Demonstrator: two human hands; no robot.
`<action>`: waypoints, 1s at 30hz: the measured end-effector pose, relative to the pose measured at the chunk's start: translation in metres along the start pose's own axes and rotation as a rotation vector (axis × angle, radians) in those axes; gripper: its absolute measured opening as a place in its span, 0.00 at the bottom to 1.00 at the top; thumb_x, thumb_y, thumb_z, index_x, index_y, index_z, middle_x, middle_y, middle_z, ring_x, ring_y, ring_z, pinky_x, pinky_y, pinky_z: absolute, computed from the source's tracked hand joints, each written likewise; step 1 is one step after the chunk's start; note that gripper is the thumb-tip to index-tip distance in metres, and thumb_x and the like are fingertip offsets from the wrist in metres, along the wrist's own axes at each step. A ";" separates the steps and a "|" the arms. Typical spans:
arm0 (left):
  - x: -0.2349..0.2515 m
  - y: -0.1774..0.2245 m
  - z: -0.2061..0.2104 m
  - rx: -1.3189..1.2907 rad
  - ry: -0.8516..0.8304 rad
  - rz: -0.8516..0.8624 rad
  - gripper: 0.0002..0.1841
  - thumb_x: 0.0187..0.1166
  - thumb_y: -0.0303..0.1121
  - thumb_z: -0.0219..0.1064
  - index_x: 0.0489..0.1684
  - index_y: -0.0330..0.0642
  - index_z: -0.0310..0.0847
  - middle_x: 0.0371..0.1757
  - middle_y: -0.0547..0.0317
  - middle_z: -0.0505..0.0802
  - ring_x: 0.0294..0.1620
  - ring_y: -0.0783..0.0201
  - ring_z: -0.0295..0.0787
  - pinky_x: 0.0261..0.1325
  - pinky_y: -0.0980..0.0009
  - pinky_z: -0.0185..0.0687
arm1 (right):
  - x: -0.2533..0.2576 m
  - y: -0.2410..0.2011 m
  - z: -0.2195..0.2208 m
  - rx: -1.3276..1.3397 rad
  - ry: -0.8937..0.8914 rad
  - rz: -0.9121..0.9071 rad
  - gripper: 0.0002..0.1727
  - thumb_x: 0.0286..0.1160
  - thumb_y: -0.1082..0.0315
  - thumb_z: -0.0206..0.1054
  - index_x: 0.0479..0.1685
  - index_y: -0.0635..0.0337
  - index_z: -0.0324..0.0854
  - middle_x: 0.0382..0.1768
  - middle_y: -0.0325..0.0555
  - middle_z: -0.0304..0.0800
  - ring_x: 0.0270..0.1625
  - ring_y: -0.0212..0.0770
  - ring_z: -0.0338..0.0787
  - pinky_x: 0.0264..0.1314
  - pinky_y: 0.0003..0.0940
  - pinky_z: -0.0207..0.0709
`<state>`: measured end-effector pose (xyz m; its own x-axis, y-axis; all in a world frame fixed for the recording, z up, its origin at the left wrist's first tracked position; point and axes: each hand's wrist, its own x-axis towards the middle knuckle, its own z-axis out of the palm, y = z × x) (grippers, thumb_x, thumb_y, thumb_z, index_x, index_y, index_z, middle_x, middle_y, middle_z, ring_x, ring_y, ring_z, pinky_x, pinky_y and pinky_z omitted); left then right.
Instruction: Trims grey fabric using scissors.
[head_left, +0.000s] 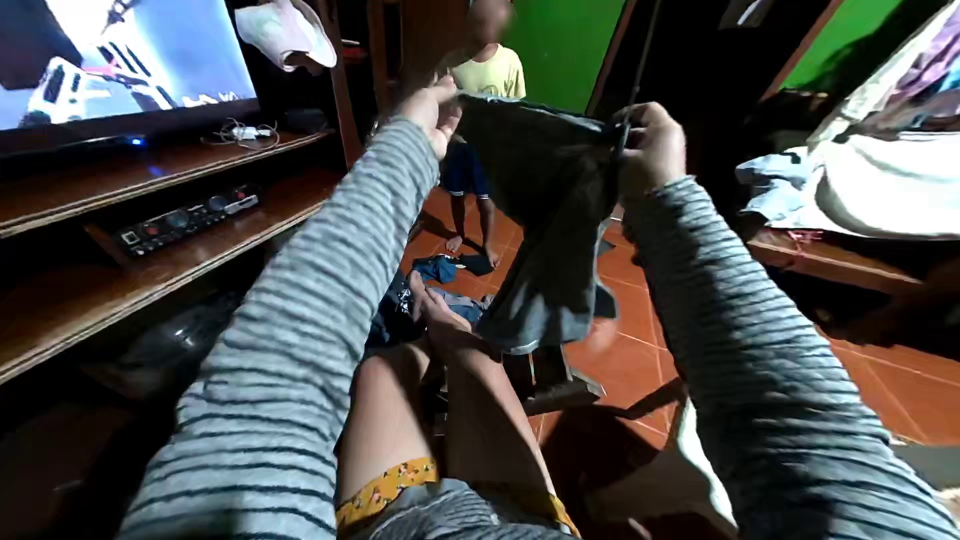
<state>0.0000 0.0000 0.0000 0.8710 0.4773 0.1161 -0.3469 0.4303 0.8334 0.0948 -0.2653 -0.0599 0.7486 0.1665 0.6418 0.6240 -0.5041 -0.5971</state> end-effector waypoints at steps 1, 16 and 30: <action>-0.011 -0.005 -0.014 0.051 -0.029 0.022 0.19 0.85 0.28 0.64 0.73 0.39 0.73 0.63 0.55 0.83 0.55 0.67 0.82 0.54 0.75 0.80 | -0.008 -0.005 -0.004 0.006 0.006 -0.032 0.33 0.63 0.77 0.75 0.73 0.68 0.71 0.59 0.65 0.88 0.58 0.56 0.90 0.63 0.54 0.81; -0.238 -0.223 -0.272 0.549 -0.233 -0.618 0.26 0.74 0.17 0.71 0.74 0.39 0.80 0.72 0.48 0.84 0.48 0.64 0.87 0.49 0.67 0.85 | -0.376 0.093 0.041 0.095 -0.603 0.466 0.38 0.66 0.51 0.75 0.71 0.69 0.72 0.50 0.52 0.90 0.47 0.37 0.90 0.54 0.39 0.85; -0.202 -0.204 -0.250 0.523 -0.289 -0.572 0.35 0.69 0.14 0.71 0.81 0.44 0.74 0.68 0.48 0.83 0.37 0.66 0.87 0.37 0.70 0.87 | -0.327 0.014 0.024 0.962 -1.582 1.033 0.42 0.69 0.19 0.54 0.54 0.49 0.81 0.32 0.33 0.89 0.31 0.27 0.89 0.32 0.20 0.83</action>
<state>-0.1920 0.0070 -0.3285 0.9437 0.0460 -0.3276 0.3219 0.1007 0.9414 -0.1359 -0.3065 -0.2903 -0.0006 0.8401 -0.5425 -0.5312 -0.4599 -0.7116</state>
